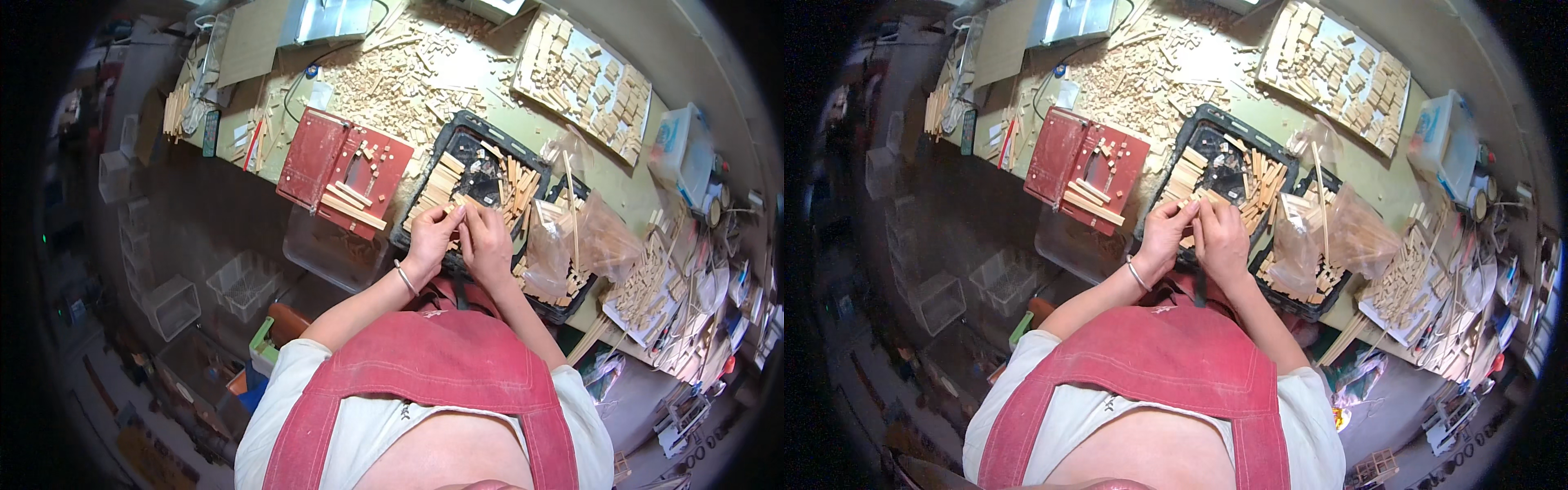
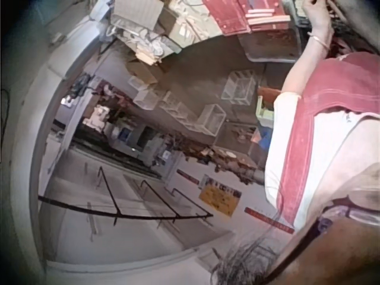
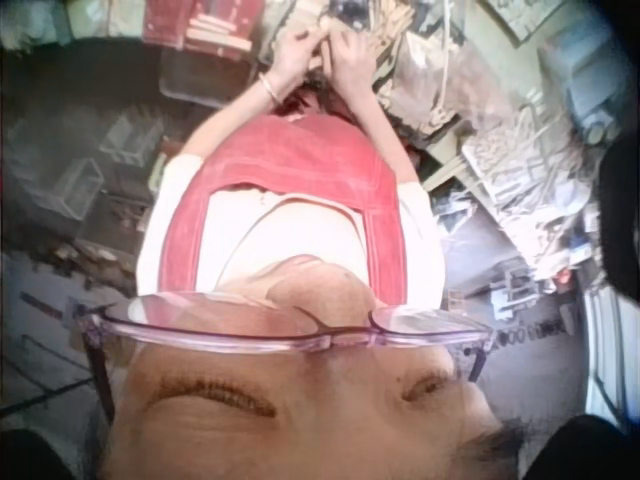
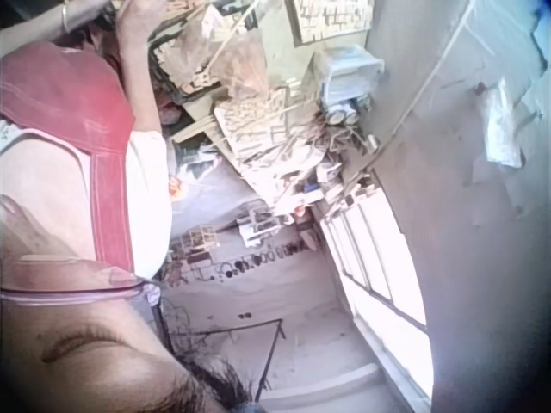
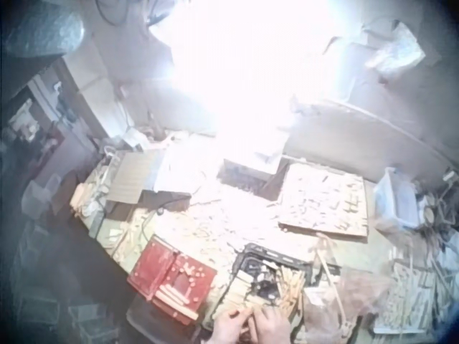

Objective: The person repeatedly picks small wooden sticks from a black tray, aligns them in pairs, and places them into a red jig on the workbench. The person continues this repetitive assembly process for the duration of the clip.

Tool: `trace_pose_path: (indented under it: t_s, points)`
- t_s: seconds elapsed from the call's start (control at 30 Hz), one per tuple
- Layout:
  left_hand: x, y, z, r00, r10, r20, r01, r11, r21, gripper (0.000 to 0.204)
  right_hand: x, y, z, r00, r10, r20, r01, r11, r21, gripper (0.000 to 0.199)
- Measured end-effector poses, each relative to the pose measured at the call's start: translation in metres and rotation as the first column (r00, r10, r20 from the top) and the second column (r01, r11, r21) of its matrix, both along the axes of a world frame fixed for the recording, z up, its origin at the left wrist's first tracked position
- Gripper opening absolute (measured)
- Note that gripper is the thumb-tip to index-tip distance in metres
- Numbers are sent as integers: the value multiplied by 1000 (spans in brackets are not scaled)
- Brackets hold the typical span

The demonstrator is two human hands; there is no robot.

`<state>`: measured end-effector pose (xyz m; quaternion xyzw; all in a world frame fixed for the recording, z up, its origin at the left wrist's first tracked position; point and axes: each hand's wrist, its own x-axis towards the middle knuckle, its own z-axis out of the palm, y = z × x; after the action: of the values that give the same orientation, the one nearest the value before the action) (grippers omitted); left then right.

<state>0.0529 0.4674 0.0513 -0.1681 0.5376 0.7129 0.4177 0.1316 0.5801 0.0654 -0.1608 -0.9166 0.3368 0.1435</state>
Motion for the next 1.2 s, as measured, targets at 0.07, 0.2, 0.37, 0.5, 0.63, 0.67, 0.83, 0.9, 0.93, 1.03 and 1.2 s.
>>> trace_pose_path:
  t_s: [0.07, 0.2, 0.37, 0.5, 0.63, 0.67, 0.83, 0.9, 0.93, 1.03, 1.2]
  points:
    - [-4, 0, -1, 1000, -5, 0, 5, 999, 37, 20, -3, 4, -5, 999, -32, -7, 31, 984, -178, 34]
    - [-6, 1, -1, 999, -11, 48, 7, 997, 82, 20, -4, 10, -11, 981, -159, 111, 193, 741, -644, 24]
    - [-6, 1, -8, 1000, -21, 15, 21, 1000, 12, 19, -5, 13, -13, 984, -169, 56, 169, 787, -594, 24]
    - [-2, 3, -9, 1000, 12, -1, -12, 1000, 4, 18, -3, 16, -17, 997, -71, 14, 71, 924, -376, 31]
    - [-2, 5, -13, 998, 49, -24, -48, 998, 39, 17, -4, 20, -11, 1000, 19, 0, -18, 985, -172, 40]
    - [-2, 5, -13, 999, 38, -8, -38, 999, 22, 17, -2, 22, -12, 999, 27, 21, -22, 982, -185, 41]
    - [3, 3, -19, 994, 23, 104, -24, 1000, 11, 18, 4, 23, -22, 998, 40, 44, -29, 973, -227, 44]
    - [5, 3, -25, 990, 51, 132, -55, 998, 32, 19, 4, 22, -25, 1000, 21, 22, -15, 969, -245, 44]
    - [5, 3, -25, 990, 58, 132, -62, 998, 32, 19, 5, 21, -27, 1000, 4, 12, -1, 965, -262, 44]
    - [8, 6, -23, 990, 99, 104, -102, 994, 26, 21, 6, 18, -26, 999, -42, -19, 38, 978, -203, 43]
    - [11, 12, -19, 994, 106, 35, -107, 994, 24, 24, 2, 18, -17, 999, -45, 11, 45, 997, -59, 38]
